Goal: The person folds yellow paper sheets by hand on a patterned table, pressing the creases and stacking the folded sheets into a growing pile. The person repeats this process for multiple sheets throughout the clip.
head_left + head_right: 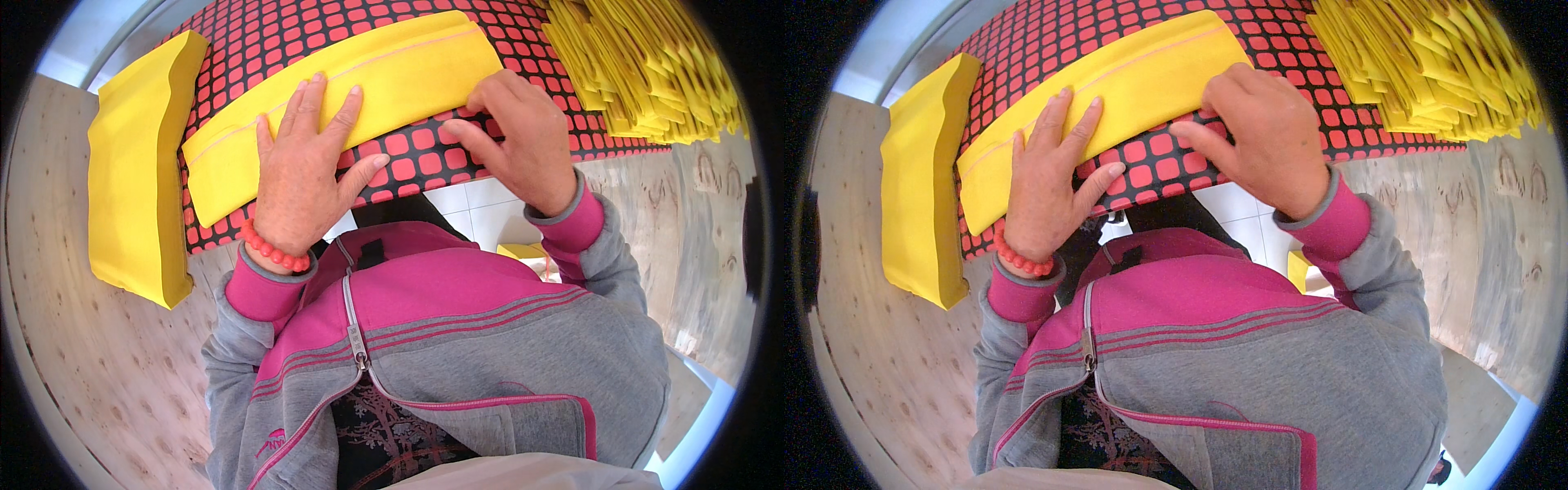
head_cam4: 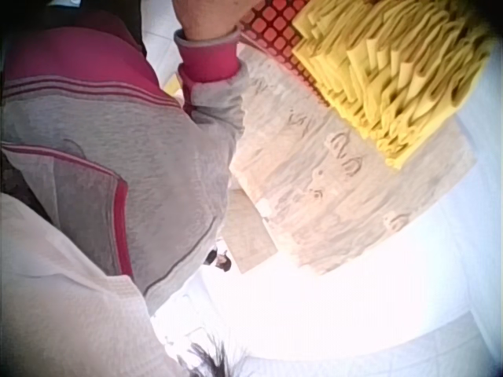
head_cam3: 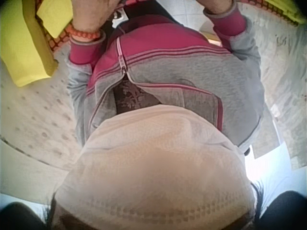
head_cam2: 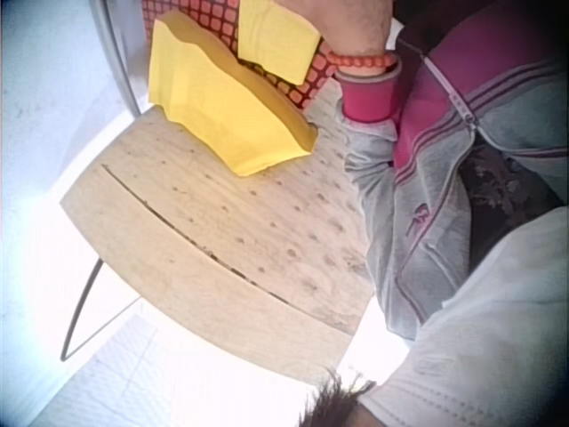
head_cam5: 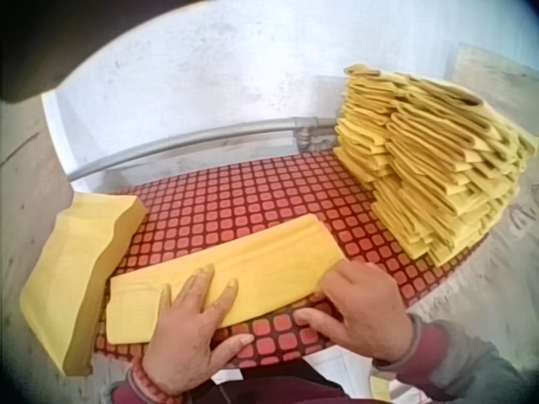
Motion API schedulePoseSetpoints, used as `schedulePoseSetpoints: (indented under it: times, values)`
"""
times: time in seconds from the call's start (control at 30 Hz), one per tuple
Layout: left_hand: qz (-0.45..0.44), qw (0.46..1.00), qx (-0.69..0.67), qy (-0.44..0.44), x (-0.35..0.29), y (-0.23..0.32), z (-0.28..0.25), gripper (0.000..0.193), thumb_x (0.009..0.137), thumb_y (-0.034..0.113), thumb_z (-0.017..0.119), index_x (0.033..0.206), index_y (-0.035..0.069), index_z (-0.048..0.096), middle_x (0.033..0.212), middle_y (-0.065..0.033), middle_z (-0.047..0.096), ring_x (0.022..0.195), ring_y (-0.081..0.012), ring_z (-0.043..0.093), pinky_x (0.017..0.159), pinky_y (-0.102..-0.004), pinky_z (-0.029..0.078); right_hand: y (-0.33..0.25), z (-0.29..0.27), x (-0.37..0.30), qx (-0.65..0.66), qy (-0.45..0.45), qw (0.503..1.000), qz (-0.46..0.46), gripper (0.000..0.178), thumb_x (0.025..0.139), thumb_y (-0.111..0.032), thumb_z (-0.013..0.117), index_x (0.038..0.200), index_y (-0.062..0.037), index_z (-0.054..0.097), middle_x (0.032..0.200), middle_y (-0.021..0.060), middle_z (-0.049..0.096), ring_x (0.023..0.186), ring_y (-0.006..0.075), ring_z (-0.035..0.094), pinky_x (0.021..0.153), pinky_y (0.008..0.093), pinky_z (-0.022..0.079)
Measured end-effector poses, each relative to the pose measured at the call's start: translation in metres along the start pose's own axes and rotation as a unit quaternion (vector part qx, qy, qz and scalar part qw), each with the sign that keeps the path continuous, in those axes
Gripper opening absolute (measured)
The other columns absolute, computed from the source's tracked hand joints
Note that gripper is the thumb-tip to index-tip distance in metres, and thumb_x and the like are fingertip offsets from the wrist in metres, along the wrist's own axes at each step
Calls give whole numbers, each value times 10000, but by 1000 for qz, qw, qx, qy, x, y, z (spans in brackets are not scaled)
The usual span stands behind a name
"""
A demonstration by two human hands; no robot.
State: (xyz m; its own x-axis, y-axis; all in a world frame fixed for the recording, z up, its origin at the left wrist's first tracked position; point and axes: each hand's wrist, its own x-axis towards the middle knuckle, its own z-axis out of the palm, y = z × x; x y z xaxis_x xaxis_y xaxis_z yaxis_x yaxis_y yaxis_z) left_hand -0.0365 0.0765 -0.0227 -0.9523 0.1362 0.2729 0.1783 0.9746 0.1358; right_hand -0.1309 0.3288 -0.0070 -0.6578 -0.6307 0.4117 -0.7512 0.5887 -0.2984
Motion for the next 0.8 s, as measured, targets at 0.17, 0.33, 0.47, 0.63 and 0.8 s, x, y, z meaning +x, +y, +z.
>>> schedulePoseSetpoints:
  times: [0.17,0.33,0.47,0.63,0.8]
  values:
    - [6,999,-33,12,1,-1,-2,686,908,488,702,1467,121,549,1525,-234,458,1389,-403,477,1089,-728,295,-20,30,15,45,50,992,-110,481,834,-393,792,1144,-45,674,1398,178,604,1245,375,585,1035,465,459]
    - [-4,1000,4,22,5,-6,-7,640,934,473,671,1454,118,559,1486,-177,512,1316,-359,551,1083,-756,270,-24,46,20,85,31,989,-118,475,827,-413,790,1090,-38,664,1339,177,614,1205,385,592,1002,471,475]
    - [3,999,29,29,3,-3,-5,611,935,477,665,1442,147,578,1476,-171,521,1305,-346,563,1087,-767,261,-27,33,9,97,7,988,-119,448,799,-377,802,1033,-27,651,1189,169,643,1076,375,628,901,451,506]
    - [1,999,35,28,2,-1,-3,601,918,472,686,1426,163,596,1478,-171,517,1318,-343,555,1077,-776,280,-21,24,4,66,3,997,-49,424,781,-349,814,1019,-37,655,1144,150,667,1019,359,649,871,442,522]
    - [-3,999,37,26,1,-1,-2,618,909,478,696,1431,165,591,1488,-181,507,1337,-349,541,1076,-769,297,-4,16,0,-31,83,995,-35,391,799,-346,811,1006,-43,675,1141,126,679,1009,327,658,844,415,534]
